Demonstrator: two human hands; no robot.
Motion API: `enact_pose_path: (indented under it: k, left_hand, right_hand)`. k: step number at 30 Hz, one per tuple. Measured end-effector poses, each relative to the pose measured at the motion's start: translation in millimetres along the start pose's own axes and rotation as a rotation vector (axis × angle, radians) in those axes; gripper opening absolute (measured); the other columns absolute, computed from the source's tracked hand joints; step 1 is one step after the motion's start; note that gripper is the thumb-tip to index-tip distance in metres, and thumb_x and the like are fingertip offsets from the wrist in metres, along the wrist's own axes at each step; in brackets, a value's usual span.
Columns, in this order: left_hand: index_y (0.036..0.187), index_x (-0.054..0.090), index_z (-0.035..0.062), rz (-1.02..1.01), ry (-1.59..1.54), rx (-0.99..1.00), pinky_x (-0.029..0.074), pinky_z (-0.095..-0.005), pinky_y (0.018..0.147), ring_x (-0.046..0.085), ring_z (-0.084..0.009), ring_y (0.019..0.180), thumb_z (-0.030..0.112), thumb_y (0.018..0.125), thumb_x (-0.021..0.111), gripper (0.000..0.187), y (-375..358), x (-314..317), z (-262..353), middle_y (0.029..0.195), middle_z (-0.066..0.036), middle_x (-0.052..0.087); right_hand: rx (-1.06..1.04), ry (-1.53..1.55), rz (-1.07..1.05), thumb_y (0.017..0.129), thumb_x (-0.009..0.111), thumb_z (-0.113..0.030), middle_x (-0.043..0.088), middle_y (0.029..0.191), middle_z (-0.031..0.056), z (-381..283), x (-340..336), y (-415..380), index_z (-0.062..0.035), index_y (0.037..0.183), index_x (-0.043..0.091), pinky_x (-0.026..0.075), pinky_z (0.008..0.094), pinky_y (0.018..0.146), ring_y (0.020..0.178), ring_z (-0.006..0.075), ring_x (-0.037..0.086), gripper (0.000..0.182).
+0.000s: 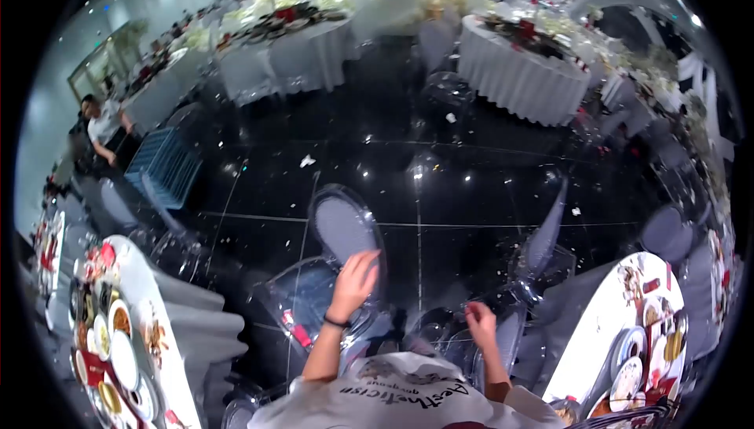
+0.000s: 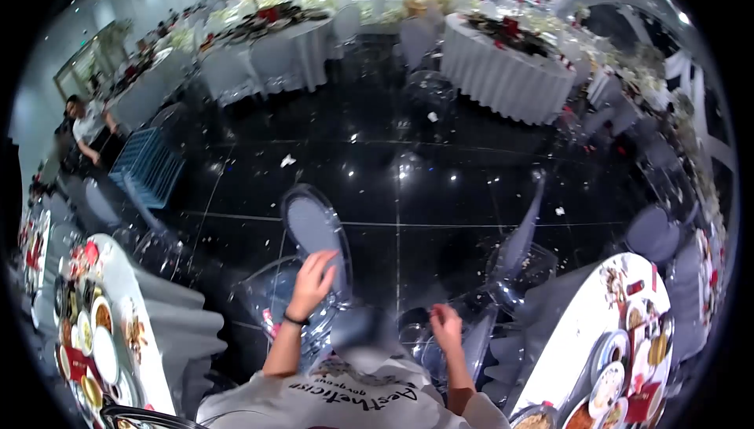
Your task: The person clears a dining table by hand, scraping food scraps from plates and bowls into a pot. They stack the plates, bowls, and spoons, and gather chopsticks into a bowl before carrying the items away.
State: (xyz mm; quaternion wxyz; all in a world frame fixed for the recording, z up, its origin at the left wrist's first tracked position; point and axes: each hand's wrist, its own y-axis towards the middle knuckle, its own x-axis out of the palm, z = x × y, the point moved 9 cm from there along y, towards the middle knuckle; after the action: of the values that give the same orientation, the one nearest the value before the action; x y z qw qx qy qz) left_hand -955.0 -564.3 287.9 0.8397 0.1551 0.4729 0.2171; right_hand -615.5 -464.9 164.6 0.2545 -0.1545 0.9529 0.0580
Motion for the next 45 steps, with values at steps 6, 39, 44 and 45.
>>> enact_pose_path:
  k: [6, 39, 44, 45]
  left_hand:
    - [0.115, 0.056, 0.0056, -0.03, 0.102, 0.155, 0.044, -0.0394, 0.089, 0.05, -0.0323, 0.108, 0.016, 0.082, 0.062, 0.036, 111, 79, -47, 0.115, -0.013, 0.053]
    - [0.125, 0.051, 0.0108, -0.675, 0.484, -0.412, 0.036, -0.059, 0.095, 0.041, -0.0393, 0.124, 0.032, 0.095, 0.038, 0.04, 529, 590, -368, 0.136, -0.021, 0.042]
    - [0.12, 0.057, 0.0186, -1.184, 0.607, -0.622, 0.039, -0.0534, 0.095, 0.04, -0.0365, 0.123, 0.038, 0.086, 0.052, 0.04, 534, 671, -434, 0.132, -0.016, 0.044]
    - [0.117, 0.06, 0.0183, -1.223, 0.618, -0.599, 0.04, -0.0521, 0.095, 0.043, -0.0361, 0.121, 0.038, 0.084, 0.053, 0.039, 563, 689, -437, 0.129, -0.015, 0.047]
  right_hand:
    - [0.143, 0.109, 0.127, 0.086, 0.056, -0.009, 0.066, 0.082, 0.0057, 18, -15, 46, -0.0008, 0.101, 0.061, 0.048, 0.0243, 0.07, 0.075, 0.0109, 0.061, 0.017]
    - [0.473, 0.555, 0.141, 0.089, 0.053, -0.007, 0.067, 0.089, 0.0057, 244, -182, 728, -0.0038, 0.102, 0.062, 0.048, 0.0235, 0.067, 0.082, 0.0121, 0.064, 0.016]
    - [0.448, 0.416, 0.091, 0.087, 0.057, -0.011, 0.067, 0.088, 0.0035, 276, -199, 908, -0.0043, 0.099, 0.063, 0.05, 0.0254, 0.07, 0.082, 0.01, 0.062, 0.015]
    - [0.395, 0.29, 0.066, 0.087, 0.061, -0.015, 0.067, 0.088, 0.0036, 263, -213, 945, -0.0031, 0.101, 0.063, 0.05, 0.026, 0.072, 0.081, 0.0101, 0.062, 0.019]
